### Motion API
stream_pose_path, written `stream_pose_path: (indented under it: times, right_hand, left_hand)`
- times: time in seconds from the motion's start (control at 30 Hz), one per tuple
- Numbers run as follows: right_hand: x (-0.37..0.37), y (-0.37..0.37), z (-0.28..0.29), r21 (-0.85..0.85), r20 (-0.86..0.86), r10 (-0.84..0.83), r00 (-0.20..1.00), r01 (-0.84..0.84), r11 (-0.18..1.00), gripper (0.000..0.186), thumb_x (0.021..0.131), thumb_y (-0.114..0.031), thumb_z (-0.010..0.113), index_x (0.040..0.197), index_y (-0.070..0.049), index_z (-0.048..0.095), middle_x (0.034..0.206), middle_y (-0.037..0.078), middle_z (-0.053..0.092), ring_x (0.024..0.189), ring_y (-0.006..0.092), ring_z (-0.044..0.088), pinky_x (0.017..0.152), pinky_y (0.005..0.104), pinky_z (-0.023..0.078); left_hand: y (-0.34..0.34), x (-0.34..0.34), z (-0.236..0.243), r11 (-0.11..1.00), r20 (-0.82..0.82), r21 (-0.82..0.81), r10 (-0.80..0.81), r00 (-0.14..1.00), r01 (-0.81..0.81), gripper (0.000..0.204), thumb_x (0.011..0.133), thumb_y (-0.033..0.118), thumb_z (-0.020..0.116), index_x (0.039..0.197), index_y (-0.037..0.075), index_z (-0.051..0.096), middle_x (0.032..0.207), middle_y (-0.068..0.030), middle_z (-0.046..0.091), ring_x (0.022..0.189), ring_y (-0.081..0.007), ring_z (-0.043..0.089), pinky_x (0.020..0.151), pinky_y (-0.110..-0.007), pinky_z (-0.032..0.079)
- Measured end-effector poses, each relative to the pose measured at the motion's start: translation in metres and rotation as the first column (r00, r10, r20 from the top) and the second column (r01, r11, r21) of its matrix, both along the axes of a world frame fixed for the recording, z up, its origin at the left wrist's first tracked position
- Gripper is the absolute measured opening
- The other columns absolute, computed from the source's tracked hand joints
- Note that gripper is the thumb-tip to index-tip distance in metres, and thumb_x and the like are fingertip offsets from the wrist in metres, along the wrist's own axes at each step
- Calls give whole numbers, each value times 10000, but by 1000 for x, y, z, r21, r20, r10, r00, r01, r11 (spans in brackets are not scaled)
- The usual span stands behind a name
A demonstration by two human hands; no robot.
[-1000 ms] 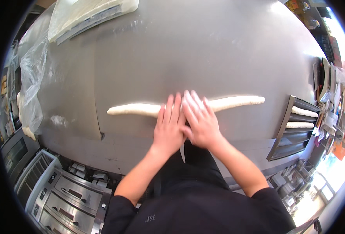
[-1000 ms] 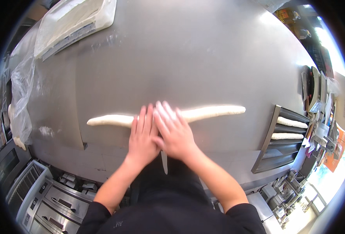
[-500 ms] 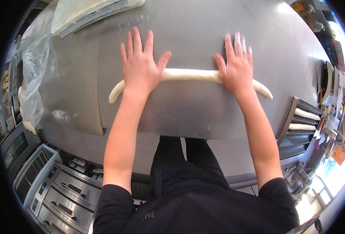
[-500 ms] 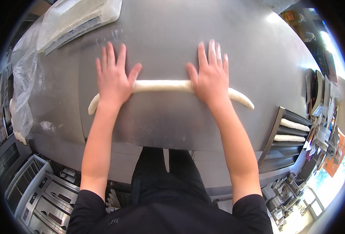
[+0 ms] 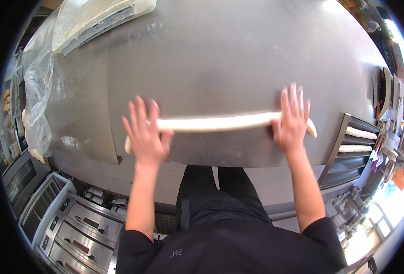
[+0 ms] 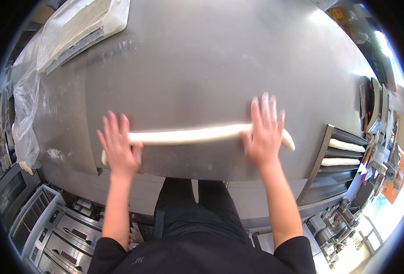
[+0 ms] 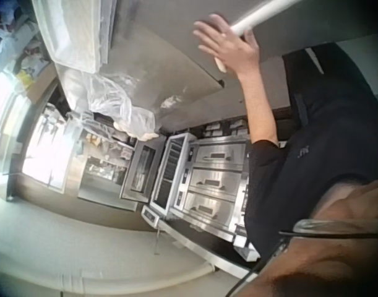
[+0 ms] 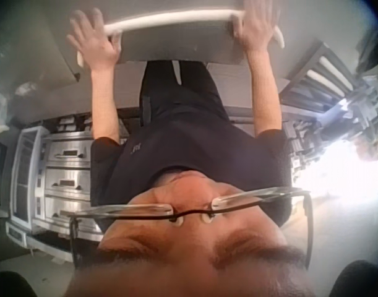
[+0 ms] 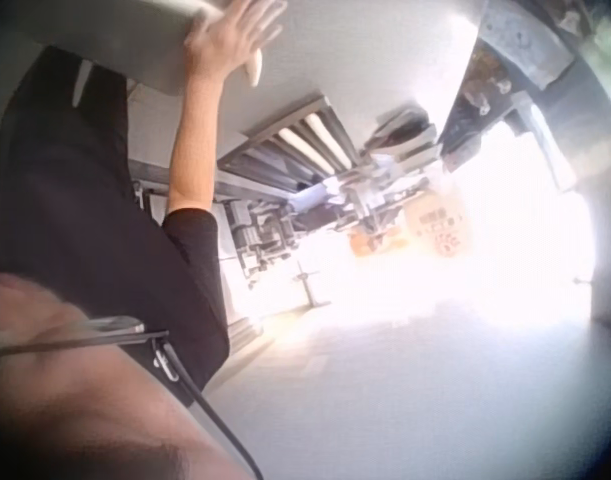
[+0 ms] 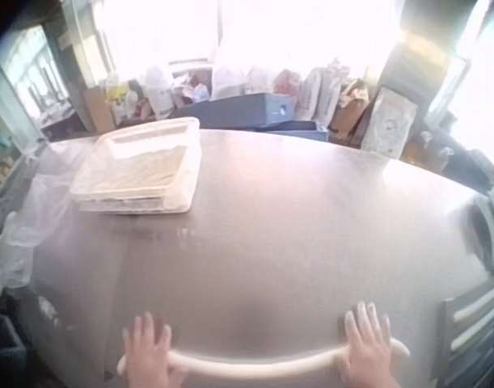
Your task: The person rolls dough into long cylindrical shapes on a stainless steel worktable, places each shaped piece onto a black baking tray, and then moves the tray into a proofer. The person repeats this process for multiple dough pieces.
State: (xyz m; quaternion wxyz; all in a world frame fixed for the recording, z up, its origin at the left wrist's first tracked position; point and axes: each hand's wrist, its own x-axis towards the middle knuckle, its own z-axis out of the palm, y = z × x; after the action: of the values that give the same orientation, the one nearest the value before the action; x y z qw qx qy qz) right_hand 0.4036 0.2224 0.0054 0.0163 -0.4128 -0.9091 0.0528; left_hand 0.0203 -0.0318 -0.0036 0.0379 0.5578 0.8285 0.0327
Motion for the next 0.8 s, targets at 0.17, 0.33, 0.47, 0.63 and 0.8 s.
stream_pose_path:
  times: [0.17, 0.33, 0.47, 0.63, 0.8]
  right_hand:
    - [-29, 124, -8, 120, -15, -170, 985, 170, 978, 768, 1179, -519, 560, 1811, -103, 429, 1870, 244, 387, 1754, 446, 312, 1421, 624, 184]
    - [28, 98, 0, 45, -1, -165, 986, 165, 985, 739, 1195, -501, 532, 1820, -122, 420, 1886, 249, 348, 1750, 457, 309, 1415, 616, 202]
    - [97, 7, 15, -75, -15, -127, 992, 126, 989, 755, 1234, -540, 401, 1815, -57, 409, 1893, 281, 313, 1756, 501, 280, 1402, 652, 204]
    - [128, -34, 9, -75, -82, -141, 987, 135, 988, 830, 1227, -620, 344, 1825, -45, 383, 1899, 275, 308, 1769, 493, 260, 1408, 648, 184]
    - [107, 56, -7, -22, -104, -185, 977, 183, 983, 794, 1235, -602, 355, 1832, -80, 381, 1911, 228, 313, 1772, 457, 273, 1413, 635, 183]
  left_hand:
    - [98, -98, 5, 986, -103, 159, 63, 993, -46, 829, 1168, 579, 586, 1829, 119, 389, 1889, -277, 315, 1742, -504, 292, 1389, -713, 200]
    - [56, -91, 9, 995, 163, 88, 26, 986, -41, 818, 1174, 533, 597, 1833, 105, 371, 1900, -273, 290, 1752, -495, 273, 1401, -675, 211]
    - [-44, -35, 17, 998, 187, 46, 29, 982, -38, 871, 1174, 610, 538, 1862, 123, 316, 1928, -272, 216, 1772, -505, 225, 1401, -679, 197]
    - [-100, 0, 23, 998, 132, 43, -43, 990, 38, 916, 1169, 678, 495, 1868, 122, 292, 1935, -286, 167, 1777, -532, 182, 1403, -691, 176]
    - [-36, -60, 9, 999, 151, 44, 18, 988, -25, 879, 1195, 696, 418, 1866, 141, 300, 1944, -246, 177, 1781, -506, 188, 1405, -700, 159]
